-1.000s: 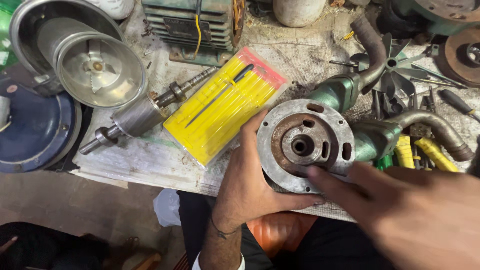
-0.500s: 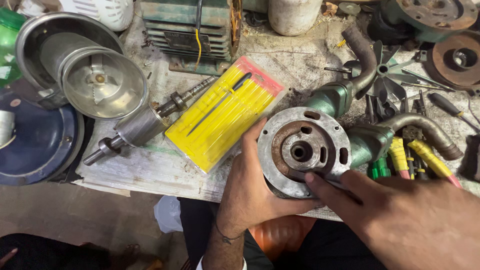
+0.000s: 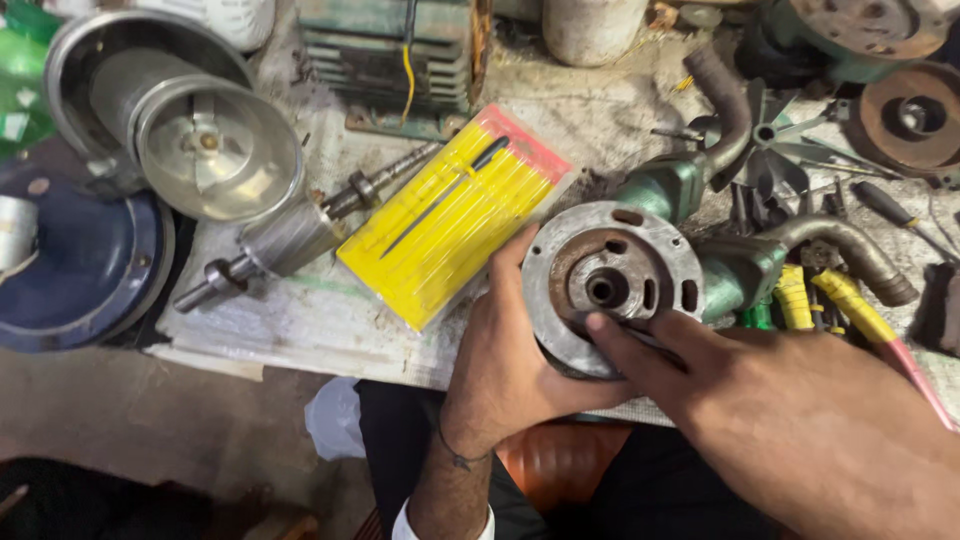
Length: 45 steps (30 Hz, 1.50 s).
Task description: The person sits at a cluttered workbench and uses a flat file to file the edge of a circular metal pump cover, rotating the part and repositioning it to work around its rim. They then pick up the attached pump housing and continue working on the part while holding it up.
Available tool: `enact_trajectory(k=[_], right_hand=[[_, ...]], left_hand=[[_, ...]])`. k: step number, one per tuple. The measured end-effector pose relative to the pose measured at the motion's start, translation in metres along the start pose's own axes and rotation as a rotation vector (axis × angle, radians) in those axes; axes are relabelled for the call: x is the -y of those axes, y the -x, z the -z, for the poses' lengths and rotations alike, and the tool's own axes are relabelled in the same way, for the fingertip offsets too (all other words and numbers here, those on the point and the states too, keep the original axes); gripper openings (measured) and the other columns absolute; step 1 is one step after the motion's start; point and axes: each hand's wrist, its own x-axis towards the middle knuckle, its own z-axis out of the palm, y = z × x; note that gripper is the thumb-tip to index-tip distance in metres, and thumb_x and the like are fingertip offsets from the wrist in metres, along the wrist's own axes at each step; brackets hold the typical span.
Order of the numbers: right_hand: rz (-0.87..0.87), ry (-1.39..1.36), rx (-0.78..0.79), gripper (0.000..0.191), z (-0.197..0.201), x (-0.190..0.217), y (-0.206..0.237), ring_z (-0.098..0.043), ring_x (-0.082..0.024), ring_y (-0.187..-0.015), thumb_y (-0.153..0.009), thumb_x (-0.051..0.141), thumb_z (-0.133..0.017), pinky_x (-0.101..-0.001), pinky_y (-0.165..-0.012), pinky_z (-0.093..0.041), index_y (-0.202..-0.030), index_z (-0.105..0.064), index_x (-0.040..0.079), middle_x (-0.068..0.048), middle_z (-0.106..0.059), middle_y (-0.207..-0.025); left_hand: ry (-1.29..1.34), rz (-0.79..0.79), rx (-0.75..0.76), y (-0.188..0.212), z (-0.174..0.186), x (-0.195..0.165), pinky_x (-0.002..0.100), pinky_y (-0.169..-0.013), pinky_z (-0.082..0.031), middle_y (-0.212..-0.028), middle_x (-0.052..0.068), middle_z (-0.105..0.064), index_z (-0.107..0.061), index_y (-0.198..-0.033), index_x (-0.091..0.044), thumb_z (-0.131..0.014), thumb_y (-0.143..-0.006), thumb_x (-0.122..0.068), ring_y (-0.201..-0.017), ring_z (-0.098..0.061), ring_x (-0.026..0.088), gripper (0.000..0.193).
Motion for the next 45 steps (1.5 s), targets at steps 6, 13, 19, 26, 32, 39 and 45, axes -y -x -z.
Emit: enact_trajectory(k=[6,13,19,26,32,39,45], right_hand=[[0.049,-0.069,-0.223,0.092,-0.004,-0.001,0.000,-0.074,-0.021,-0.085,-0.084,0.023,-0.056,-0.0378,-0.065,-0.063,-0.168,-0.017,0.025,-0.001,-0.059,-0.121],[-0.017,-0.001,-0.031,0.091,-0.034,-0.009,-0.009,-0.074,-0.021,-0.094,-0.087,0.024,-0.054,-0.0356,-0.075,-0.063,-0.165,-0.010,0.032,0.004,-0.052,-0.139],[-0.046,-0.198,-0.089,0.092,-0.002,0.005,0.000,-0.075,-0.022,-0.094,-0.084,0.021,-0.057,-0.0378,-0.076,-0.063,-0.167,-0.017,0.029,0.000,-0.057,-0.132],[-0.079,-0.109,-0.109,0.092,0.002,0.017,-0.006,-0.076,-0.019,-0.083,-0.087,0.014,-0.053,-0.0401,-0.082,-0.063,-0.167,-0.009,0.018,-0.007,-0.057,-0.127],[-0.054,-0.213,0.032,0.088,-0.013,0.012,-0.003,-0.075,-0.021,-0.089,-0.090,0.018,-0.052,-0.0359,-0.074,-0.065,-0.167,-0.011,0.024,-0.006,-0.057,-0.125],[-0.028,-0.253,-0.114,0.091,-0.001,0.013,0.002,-0.076,-0.022,-0.083,-0.081,0.023,-0.059,-0.0343,-0.067,-0.065,-0.163,-0.020,0.031,-0.004,-0.060,-0.123],[-0.102,-0.245,-0.135,0.091,-0.019,0.007,-0.004,-0.076,-0.025,-0.081,-0.084,0.018,-0.055,-0.0393,-0.067,-0.065,-0.166,-0.018,0.026,-0.004,-0.060,-0.123]], left_hand=[[-0.056,0.020,-0.010,0.001,-0.002,-0.002,0.046,-0.111,-0.054,-0.143,0.023,-0.063,-0.024,-0.158,0.000,-0.098,-0.063,-0.042,-0.134,-0.066,0.037,0.128],[-0.027,0.072,0.006,0.002,-0.002,0.000,0.045,-0.111,-0.053,-0.145,0.023,-0.061,-0.025,-0.158,0.001,-0.097,-0.063,-0.044,-0.135,-0.066,0.037,0.128],[-0.088,0.036,-0.036,0.005,-0.009,0.002,0.047,-0.110,-0.052,-0.145,0.026,-0.059,-0.024,-0.158,0.001,-0.098,-0.062,-0.045,-0.135,-0.063,0.040,0.130],[-0.093,0.097,-0.034,0.004,-0.012,0.002,0.047,-0.105,-0.054,-0.138,0.024,-0.064,-0.027,-0.156,0.002,-0.097,-0.058,-0.048,-0.128,-0.066,0.039,0.131],[-0.148,0.082,-0.058,0.005,-0.016,-0.001,0.048,-0.100,-0.055,-0.135,0.024,-0.064,-0.029,-0.153,0.004,-0.098,-0.055,-0.049,-0.123,-0.067,0.040,0.130],[-0.112,0.115,-0.054,0.006,-0.016,-0.001,0.046,-0.100,-0.057,-0.135,0.022,-0.065,-0.031,-0.154,0.004,-0.096,-0.058,-0.051,-0.123,-0.069,0.037,0.129],[-0.135,0.128,-0.060,0.008,-0.018,0.000,0.047,-0.098,-0.057,-0.131,0.022,-0.066,-0.032,-0.151,0.003,-0.097,-0.054,-0.053,-0.120,-0.070,0.038,0.130]])
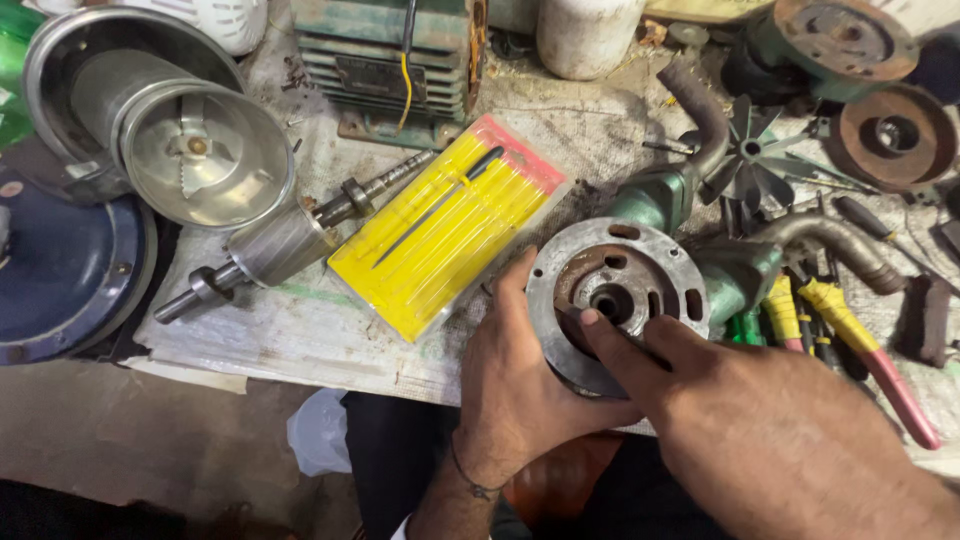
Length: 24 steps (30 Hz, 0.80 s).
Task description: The person sits at a cluttered workbench and uses a flat file to file the edge of a circular metal pump cover, rotating the part and repositioning it to work around its rim. They then pick up the attached pump housing and continue working on the part while holding it up.
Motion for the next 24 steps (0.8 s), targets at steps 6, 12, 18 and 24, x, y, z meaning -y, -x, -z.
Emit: enact_trajectory(k=[6,12,18,24], right_hand=[[0.026,0.002,0.098,0.090,0.013,0.005,0.001,-0.076,-0.022,-0.081,-0.087,0.018,-0.054,-0.0361,-0.064,-0.066,-0.166,-0.013,0.033,-0.004,-0.059,-0.124],[0.136,0.059,0.083,0.085,0.013,0.000,0.000,-0.074,-0.019,-0.081,-0.091,0.031,-0.054,-0.0339,-0.063,-0.064,-0.167,-0.017,0.028,-0.005,-0.057,-0.121],[0.105,0.064,-0.009,0.088,-0.018,-0.015,-0.005,-0.075,-0.017,-0.076,-0.084,0.024,-0.057,-0.0332,-0.059,-0.063,-0.165,-0.023,0.024,-0.001,-0.062,-0.115],[0.069,0.131,0.119,0.071,-0.004,-0.007,0.003,-0.072,-0.011,-0.075,-0.098,0.037,-0.046,-0.0307,-0.059,-0.063,-0.164,-0.019,0.040,0.006,-0.058,-0.117]], left_hand=[[0.031,-0.036,0.002,0.001,0.001,-0.001,0.045,-0.103,-0.058,-0.135,0.020,-0.068,-0.030,-0.155,0.004,-0.096,-0.060,-0.051,-0.124,-0.071,0.035,0.128],[0.051,-0.070,-0.021,0.003,0.000,-0.002,0.045,-0.104,-0.058,-0.136,0.020,-0.068,-0.031,-0.154,0.004,-0.097,-0.059,-0.050,-0.124,-0.072,0.035,0.128],[-0.045,-0.001,-0.043,0.003,-0.002,-0.001,0.046,-0.095,-0.058,-0.129,0.022,-0.067,-0.033,-0.149,0.003,-0.098,-0.050,-0.054,-0.116,-0.071,0.037,0.131],[0.013,-0.114,-0.020,0.004,-0.002,0.001,0.045,-0.105,-0.057,-0.135,0.020,-0.067,-0.027,-0.155,0.005,-0.097,-0.061,-0.052,-0.124,-0.071,0.035,0.131]])
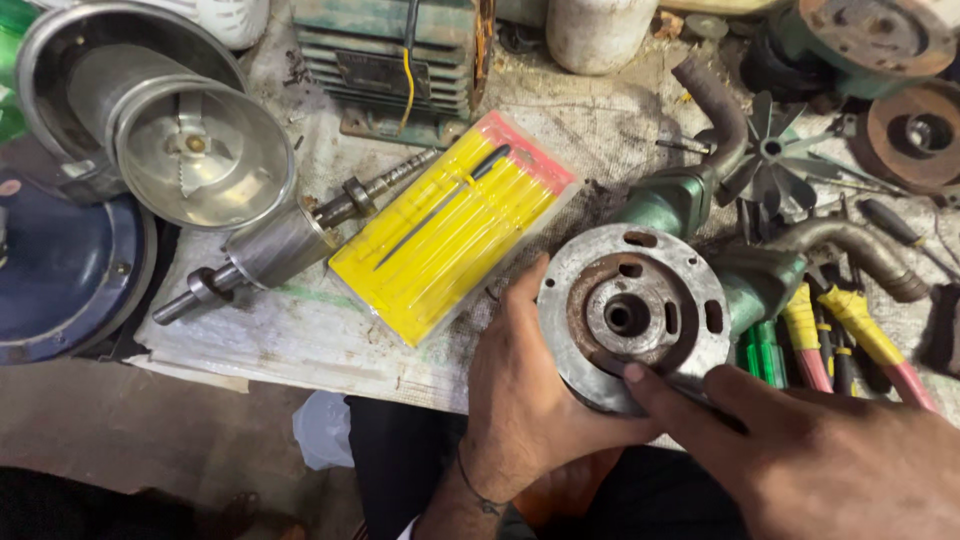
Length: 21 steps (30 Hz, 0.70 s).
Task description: The person sits at a cluttered workbench and uses a flat file to file the edge of a circular metal pump cover, rotating the part and repositioning it to work around its rim. They then pick up the attached pump housing and continue working on the part while holding it up.
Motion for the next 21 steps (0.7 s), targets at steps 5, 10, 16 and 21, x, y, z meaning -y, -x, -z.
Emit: enact_trajectory(k=[5,10,16,21], right_hand=[[0.176,0.015,-0.310,0.075,-0.032,-0.006,-0.008,-0.069,-0.012,-0.061,-0.087,0.026,-0.050,-0.0306,-0.046,-0.059,-0.160,-0.034,0.016,-0.005,-0.060,-0.103],[0.201,-0.013,-0.296,0.066,-0.053,-0.010,-0.008,-0.067,-0.012,-0.051,-0.096,0.021,-0.046,-0.0300,-0.043,-0.057,-0.160,-0.033,0.013,-0.011,-0.059,-0.108],[0.181,0.187,-0.196,0.070,-0.009,0.005,-0.001,-0.069,-0.014,-0.063,-0.097,0.021,-0.043,-0.0319,-0.053,-0.058,-0.164,-0.021,0.012,-0.010,-0.058,-0.105],[0.146,0.087,-0.179,0.074,-0.004,0.004,-0.003,-0.071,-0.016,-0.065,-0.094,0.019,-0.045,-0.0320,-0.053,-0.060,-0.164,-0.020,0.014,-0.011,-0.059,-0.108]], left_hand=[[0.018,0.079,0.023,0.000,0.001,0.000,0.045,-0.102,-0.058,-0.133,0.021,-0.067,-0.028,-0.154,0.005,-0.097,-0.057,-0.052,-0.122,-0.072,0.035,0.132],[-0.004,0.066,0.027,0.001,0.002,-0.002,0.046,-0.104,-0.057,-0.134,0.022,-0.066,-0.027,-0.153,0.005,-0.099,-0.058,-0.051,-0.123,-0.070,0.036,0.133],[-0.048,0.043,0.018,-0.002,0.003,-0.001,0.047,-0.101,-0.056,-0.134,0.025,-0.064,-0.027,-0.153,0.006,-0.099,-0.056,-0.052,-0.122,-0.069,0.038,0.133],[-0.009,0.117,0.037,-0.003,0.004,-0.001,0.046,-0.101,-0.056,-0.135,0.024,-0.065,-0.029,-0.154,0.005,-0.096,-0.055,-0.055,-0.123,-0.069,0.037,0.134]])
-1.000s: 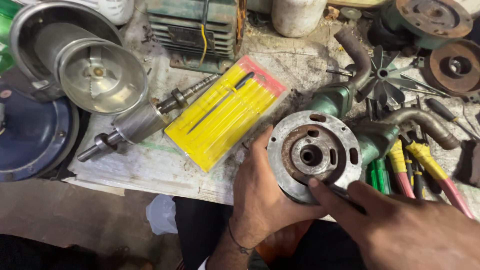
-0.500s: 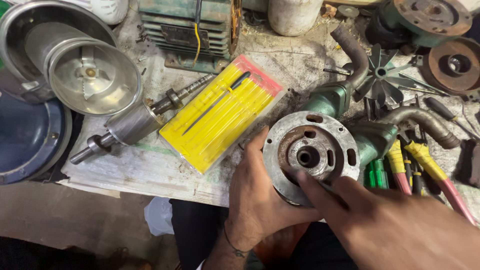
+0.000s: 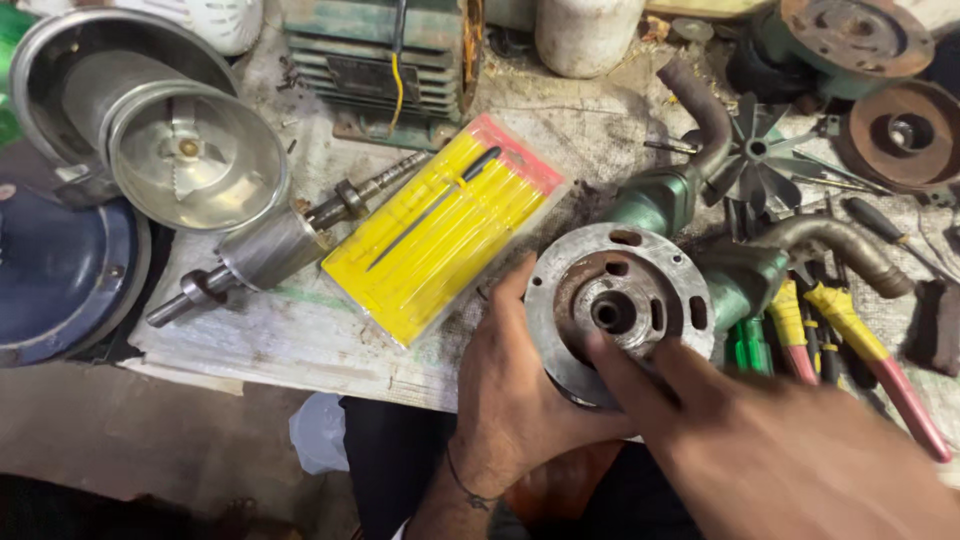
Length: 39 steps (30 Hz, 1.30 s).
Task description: The person sits at a cluttered workbench and uses a flat file to file the edge of a circular metal pump cover, rotating the part and repositioning it to work around its rim. They then pick up the attached pump housing and continue working on the part while holding it up.
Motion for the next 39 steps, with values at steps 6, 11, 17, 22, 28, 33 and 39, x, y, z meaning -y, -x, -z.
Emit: enact_trajectory(k=[6,11,17,22,28,33,39], right_hand=[[-0.035,0.025,-0.082,0.078,0.002,0.008,-0.004,-0.070,-0.014,-0.062,-0.088,0.024,-0.044,-0.0295,-0.049,-0.057,-0.163,-0.027,0.009,-0.011,-0.060,-0.107],[-0.119,0.112,0.091,0.062,0.015,0.012,0.009,-0.068,-0.010,-0.063,-0.103,0.032,-0.032,-0.0323,-0.051,-0.056,-0.162,-0.016,0.022,-0.009,-0.056,-0.105],[-0.216,0.005,0.106,0.084,-0.040,0.003,0.018,-0.070,-0.008,-0.069,-0.089,0.026,-0.052,-0.0266,-0.052,-0.057,-0.166,-0.018,0.031,0.006,-0.057,-0.104],[-0.335,0.076,-0.260,0.085,-0.068,0.002,0.025,-0.068,-0.008,-0.064,-0.076,0.047,-0.057,-0.0329,-0.059,-0.057,-0.157,-0.035,0.043,0.010,-0.058,-0.091],[-0.359,-0.015,-0.450,0.088,-0.063,0.011,0.037,-0.065,-0.013,-0.062,-0.072,0.031,-0.060,-0.0419,-0.074,-0.059,-0.157,-0.041,0.042,0.006,-0.055,-0.085],[-0.254,0.041,0.052,0.083,-0.055,0.002,0.033,-0.067,-0.008,-0.068,-0.090,0.026,-0.053,-0.0305,-0.053,-0.055,-0.165,-0.018,0.035,0.007,-0.055,-0.100],[-0.193,-0.034,-0.286,0.089,-0.028,0.003,0.023,-0.069,-0.016,-0.061,-0.075,0.030,-0.057,-0.0374,-0.050,-0.057,-0.161,-0.037,0.030,0.002,-0.062,-0.095]], left_hand=[[-0.084,-0.040,-0.065,0.003,-0.003,-0.003,0.048,-0.101,-0.055,-0.135,0.027,-0.062,-0.030,-0.152,0.006,-0.099,-0.055,-0.051,-0.123,-0.067,0.041,0.133],[0.027,-0.069,-0.041,0.004,-0.006,-0.002,0.045,-0.105,-0.058,-0.134,0.020,-0.068,-0.029,-0.155,0.005,-0.098,-0.061,-0.054,-0.124,-0.073,0.035,0.130],[0.025,-0.059,-0.119,0.012,-0.019,-0.007,0.045,-0.105,-0.057,-0.134,0.022,-0.067,-0.028,-0.154,0.008,-0.098,-0.062,-0.052,-0.123,-0.072,0.037,0.130],[-0.076,-0.122,-0.255,0.018,-0.041,-0.013,0.045,-0.104,-0.058,-0.133,0.024,-0.064,-0.031,-0.153,0.009,-0.096,-0.064,-0.053,-0.120,-0.071,0.037,0.127],[-0.128,-0.122,-0.340,0.025,-0.057,-0.014,0.046,-0.103,-0.058,-0.129,0.023,-0.063,-0.032,-0.153,0.009,-0.095,-0.067,-0.054,-0.116,-0.070,0.037,0.124],[-0.067,-0.095,-0.342,0.024,-0.058,-0.011,0.041,-0.104,-0.059,-0.132,0.019,-0.064,-0.031,-0.154,0.009,-0.095,-0.078,-0.053,-0.119,-0.072,0.032,0.116],[-0.208,-0.120,-0.345,0.024,-0.054,-0.012,0.049,-0.099,-0.056,-0.133,0.028,-0.061,-0.032,-0.149,0.010,-0.096,-0.056,-0.055,-0.117,-0.068,0.043,0.130]])
